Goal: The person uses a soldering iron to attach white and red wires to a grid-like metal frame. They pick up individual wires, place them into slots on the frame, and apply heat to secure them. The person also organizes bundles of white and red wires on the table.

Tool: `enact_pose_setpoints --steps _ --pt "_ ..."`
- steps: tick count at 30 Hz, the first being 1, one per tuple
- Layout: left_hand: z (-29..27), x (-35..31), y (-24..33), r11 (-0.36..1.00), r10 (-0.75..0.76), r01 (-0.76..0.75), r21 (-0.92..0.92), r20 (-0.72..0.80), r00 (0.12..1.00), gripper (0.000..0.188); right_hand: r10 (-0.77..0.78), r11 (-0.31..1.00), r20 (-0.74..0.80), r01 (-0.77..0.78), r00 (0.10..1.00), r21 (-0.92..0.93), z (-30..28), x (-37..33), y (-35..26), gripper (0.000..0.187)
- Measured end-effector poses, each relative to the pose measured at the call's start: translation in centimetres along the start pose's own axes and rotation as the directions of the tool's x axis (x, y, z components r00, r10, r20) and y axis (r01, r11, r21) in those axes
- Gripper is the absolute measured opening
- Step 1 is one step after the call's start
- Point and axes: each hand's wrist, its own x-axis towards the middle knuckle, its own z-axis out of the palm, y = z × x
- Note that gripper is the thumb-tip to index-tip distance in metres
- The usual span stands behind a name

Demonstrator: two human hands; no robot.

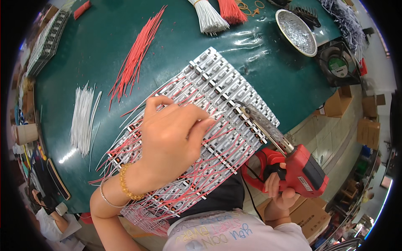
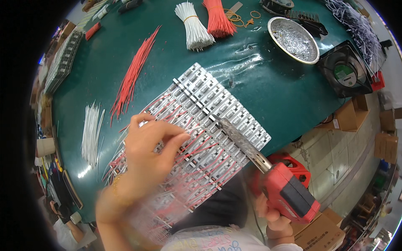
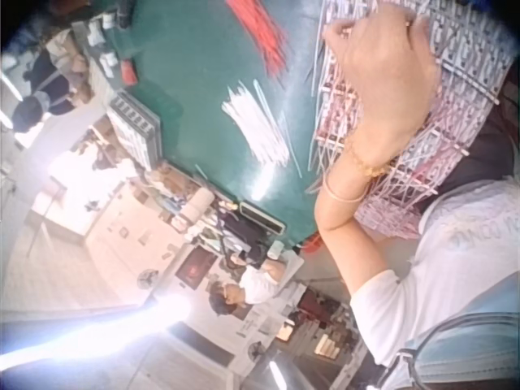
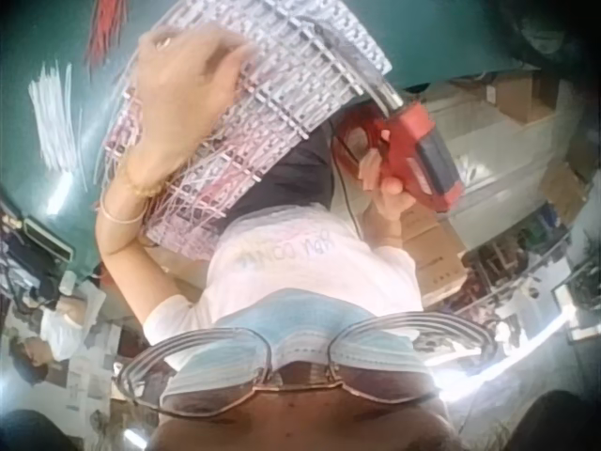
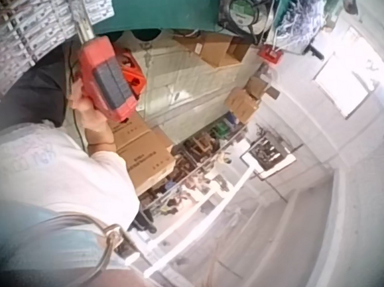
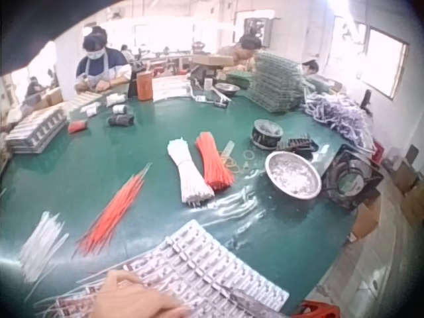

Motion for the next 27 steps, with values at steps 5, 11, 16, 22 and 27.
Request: enact_pose_setpoints --steps 5,11,16,22,27 --pt "1.3 -0.3 0.2 0.997 -0.001 -0.007 0.083 0.09 0.996 0.015 0.058 0.995 0.022 -0.056 0.998 -0.087 0.2 0.1 -1.1 0.079" --pt "1.3 -0.4 0.1 0.996 0.015 -0.023 0.085 0.097 0.995 0.014 0.131 0.93 0.009 -0.12 0.991 -0.346 -1.5 -1.4 0.4 0.062" --pt "1.4 -0.5 0.0 0.995 0.026 -0.034 0.095 0.089 0.996 0.015 0.251 0.909 -0.056 -0.255 0.966 -0.33 -1.8 -2.4 0.8 0.038" --pt "1.5 -0.5 0.0 0.994 0.032 -0.041 0.104 0.091 0.995 0.015 0.185 0.903 -0.062 -0.195 0.981 -0.384 -2.4 -3.1 1.1 0.037" --pt "1.5 -0.5 0.0 0.993 0.036 -0.045 0.107 0.084 0.996 0.016 0.245 0.887 -0.038 -0.24 0.969 -0.395 -2.3 -2.9 1.2 0.042"
